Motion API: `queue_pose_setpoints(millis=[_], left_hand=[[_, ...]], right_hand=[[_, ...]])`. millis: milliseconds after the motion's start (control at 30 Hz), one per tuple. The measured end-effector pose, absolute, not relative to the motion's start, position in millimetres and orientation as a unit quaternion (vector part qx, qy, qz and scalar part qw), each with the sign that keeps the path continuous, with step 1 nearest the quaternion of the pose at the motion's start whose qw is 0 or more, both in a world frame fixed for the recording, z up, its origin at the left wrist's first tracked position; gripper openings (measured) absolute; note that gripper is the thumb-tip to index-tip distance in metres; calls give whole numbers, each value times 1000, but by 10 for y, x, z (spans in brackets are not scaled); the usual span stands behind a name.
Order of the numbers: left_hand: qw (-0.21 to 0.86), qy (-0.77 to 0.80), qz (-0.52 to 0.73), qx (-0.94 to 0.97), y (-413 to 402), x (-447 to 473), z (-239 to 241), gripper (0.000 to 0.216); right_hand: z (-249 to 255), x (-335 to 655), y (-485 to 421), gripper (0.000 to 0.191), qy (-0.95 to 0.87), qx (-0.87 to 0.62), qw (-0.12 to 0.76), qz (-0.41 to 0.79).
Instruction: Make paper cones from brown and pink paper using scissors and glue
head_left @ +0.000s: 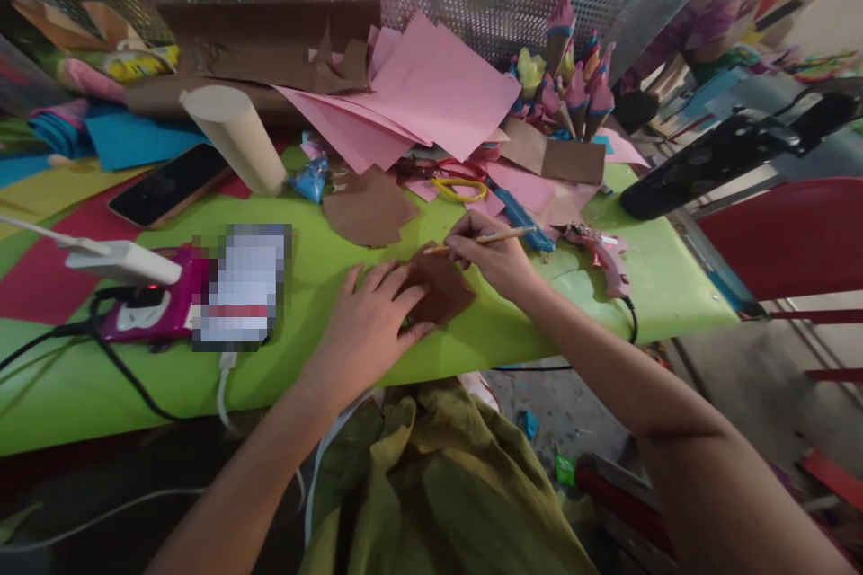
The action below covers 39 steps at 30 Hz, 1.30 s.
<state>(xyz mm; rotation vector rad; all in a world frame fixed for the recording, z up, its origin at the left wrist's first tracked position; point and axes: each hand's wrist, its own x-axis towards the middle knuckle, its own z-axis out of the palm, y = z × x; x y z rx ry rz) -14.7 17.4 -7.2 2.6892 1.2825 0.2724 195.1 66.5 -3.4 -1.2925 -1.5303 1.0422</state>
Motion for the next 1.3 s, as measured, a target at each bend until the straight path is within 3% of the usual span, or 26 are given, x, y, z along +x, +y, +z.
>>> queue_pose_setpoints(millis=[567,900,1300], left_hand=[[90,425,107,894,166,-206,-160,46],[101,424,107,894,161,-216,-140,34],[89,433,100,892,150,-214,-162,35]], right_hand=[[-50,1979,653,14,-646,-527,384,397],[77,2129,288,15,-656,-536,326,420],[158,2199,103,16,-639,-536,321,449]])
